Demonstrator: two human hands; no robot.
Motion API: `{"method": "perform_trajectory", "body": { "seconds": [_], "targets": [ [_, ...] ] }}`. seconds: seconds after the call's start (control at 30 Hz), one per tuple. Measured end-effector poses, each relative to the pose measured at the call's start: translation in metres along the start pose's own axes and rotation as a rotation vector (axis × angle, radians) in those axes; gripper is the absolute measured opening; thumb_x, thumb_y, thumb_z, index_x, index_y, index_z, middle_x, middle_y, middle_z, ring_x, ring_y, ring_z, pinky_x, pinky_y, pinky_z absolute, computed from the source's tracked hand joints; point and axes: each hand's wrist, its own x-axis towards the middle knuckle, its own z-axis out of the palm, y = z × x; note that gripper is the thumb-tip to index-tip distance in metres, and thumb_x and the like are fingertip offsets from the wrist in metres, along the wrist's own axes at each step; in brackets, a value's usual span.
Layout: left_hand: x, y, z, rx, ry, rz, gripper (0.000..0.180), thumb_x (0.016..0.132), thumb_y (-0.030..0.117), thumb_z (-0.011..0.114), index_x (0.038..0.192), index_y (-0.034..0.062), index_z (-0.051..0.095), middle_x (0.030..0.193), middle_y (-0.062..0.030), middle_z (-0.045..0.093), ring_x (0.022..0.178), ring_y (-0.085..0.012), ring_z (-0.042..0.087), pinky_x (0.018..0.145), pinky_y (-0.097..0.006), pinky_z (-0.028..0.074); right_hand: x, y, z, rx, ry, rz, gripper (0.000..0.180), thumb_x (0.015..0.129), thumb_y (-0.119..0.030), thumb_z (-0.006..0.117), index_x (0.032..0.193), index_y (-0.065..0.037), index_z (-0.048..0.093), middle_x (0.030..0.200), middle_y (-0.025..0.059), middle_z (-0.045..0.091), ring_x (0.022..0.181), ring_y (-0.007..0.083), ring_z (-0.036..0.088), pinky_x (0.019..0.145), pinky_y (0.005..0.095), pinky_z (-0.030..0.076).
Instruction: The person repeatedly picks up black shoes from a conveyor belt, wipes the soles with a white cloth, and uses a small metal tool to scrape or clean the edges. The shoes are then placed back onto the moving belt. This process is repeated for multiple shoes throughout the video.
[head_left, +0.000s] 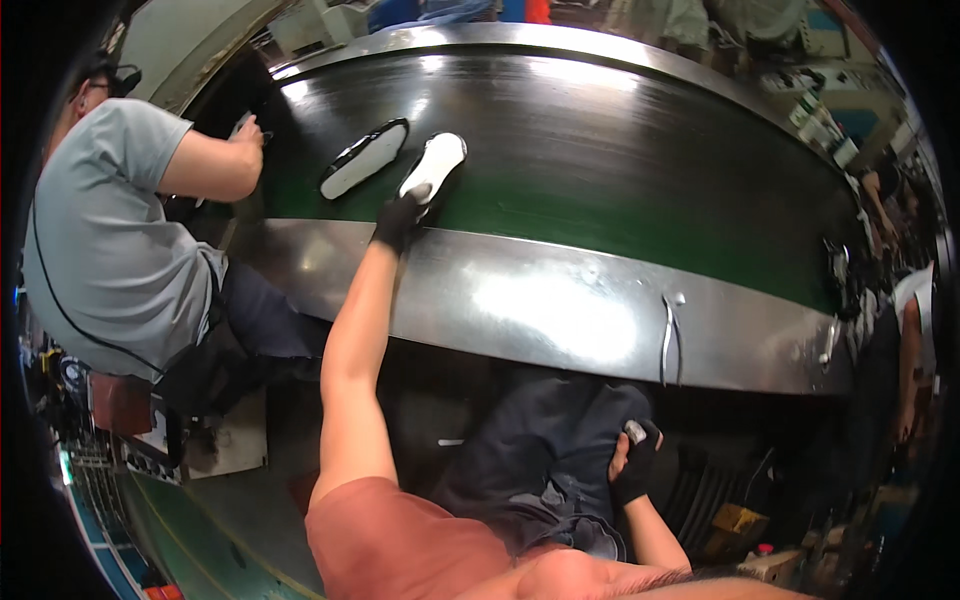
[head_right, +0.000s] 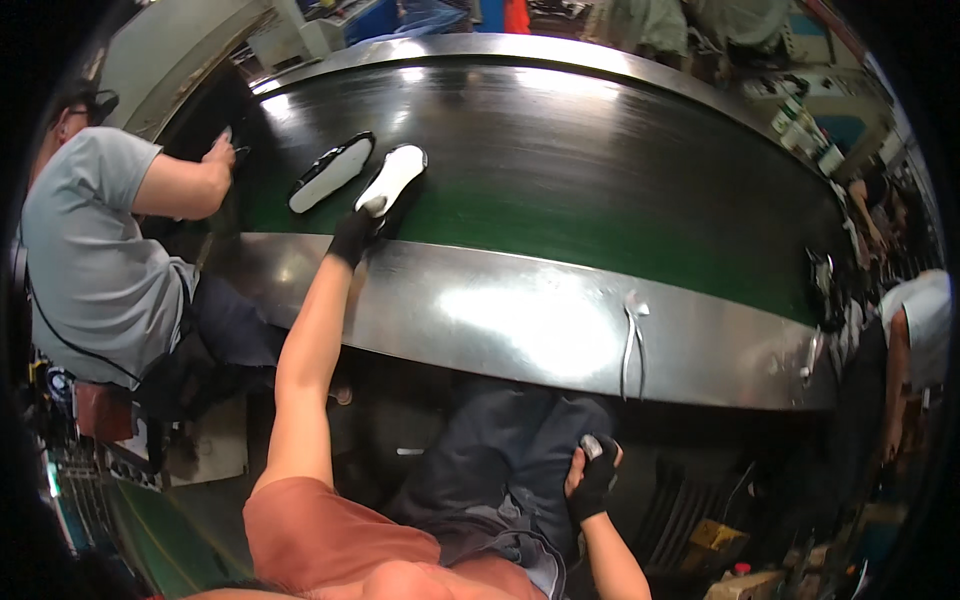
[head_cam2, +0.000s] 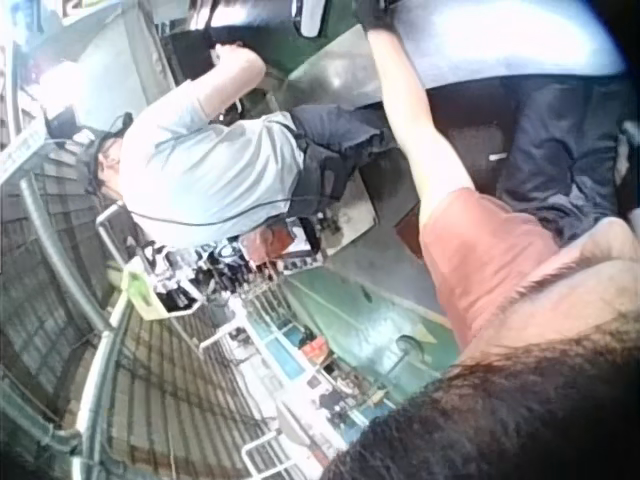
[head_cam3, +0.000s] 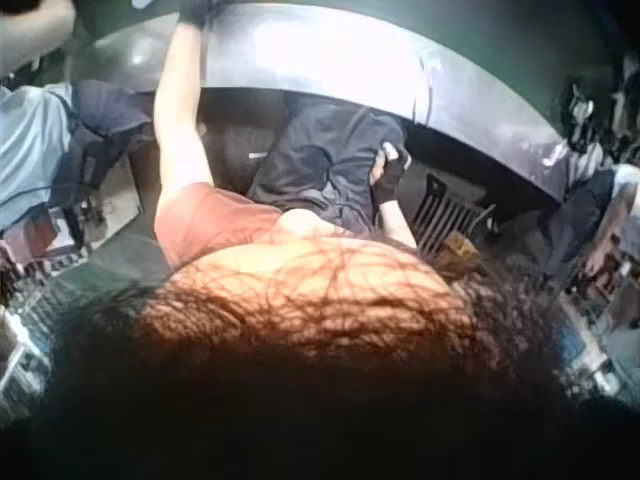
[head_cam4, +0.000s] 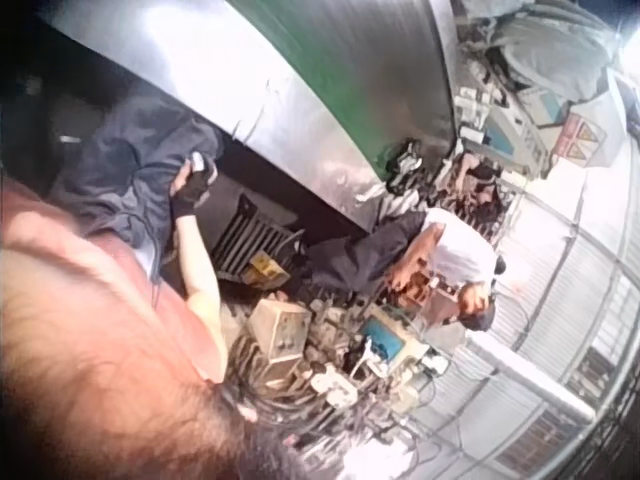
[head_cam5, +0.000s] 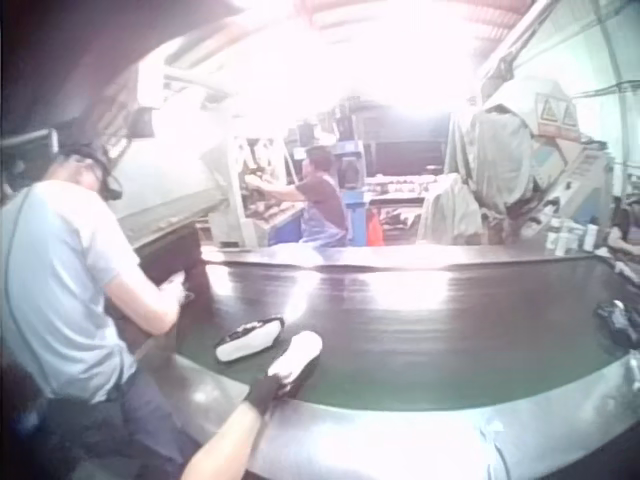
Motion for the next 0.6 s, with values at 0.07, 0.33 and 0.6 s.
{"method": "perform_trajectory", "body": {
  "seconds": [0.07, 0.33, 0.6],
  "targets": [
    [-0.085, -0.014, 0.008, -0.065, -0.118, 0.108, 0.052, 0.080, 0.024, 0.074, 0.125, 0.0007, 0.058, 0.116, -0.0090, 0.063, 0.101, -0.0198, 0.062, 0.085, -0.032, 0.051, 0.010, -0.016, -0.010, 0.051, 0.070, 0.073, 0.018, 0.091, -0.014, 0.059, 0.102, 0.000, 0.059, 0.099, 0.0164, 0.056, 0.093, 0.0311, 0.056, 0.084, 0.0376, 0.045],
    [-0.275, -0.067, 0.019, 0.291, -0.455, 0.340, 0.088, 0.046, 0.010, 0.090, 0.126, 0.0027, 0.053, 0.123, -0.0109, 0.057, 0.114, -0.0232, 0.056, 0.098, -0.037, 0.046, 0.111, 0.009, -0.058, 0.004, 0.176, -0.139, 0.013, 0.090, -0.015, 0.061, 0.090, -0.002, 0.065, 0.080, 0.0138, 0.065, 0.070, 0.0292, 0.063, 0.066, 0.0371, 0.049],
    [-0.333, -0.145, 0.140, 0.122, -0.643, 0.365, 0.039, 0.071, 0.006, 0.078, 0.108, 0.0034, 0.064, 0.125, -0.0111, 0.053, 0.120, -0.0241, 0.051, 0.098, -0.035, 0.043, 0.171, 0.023, -0.016, -0.728, -0.185, -0.041, 0.038, 0.081, -0.043, 0.068, 0.086, -0.005, 0.067, 0.092, 0.0172, 0.060, 0.087, 0.0330, 0.060, 0.072, 0.0429, 0.051]
  ]
}}
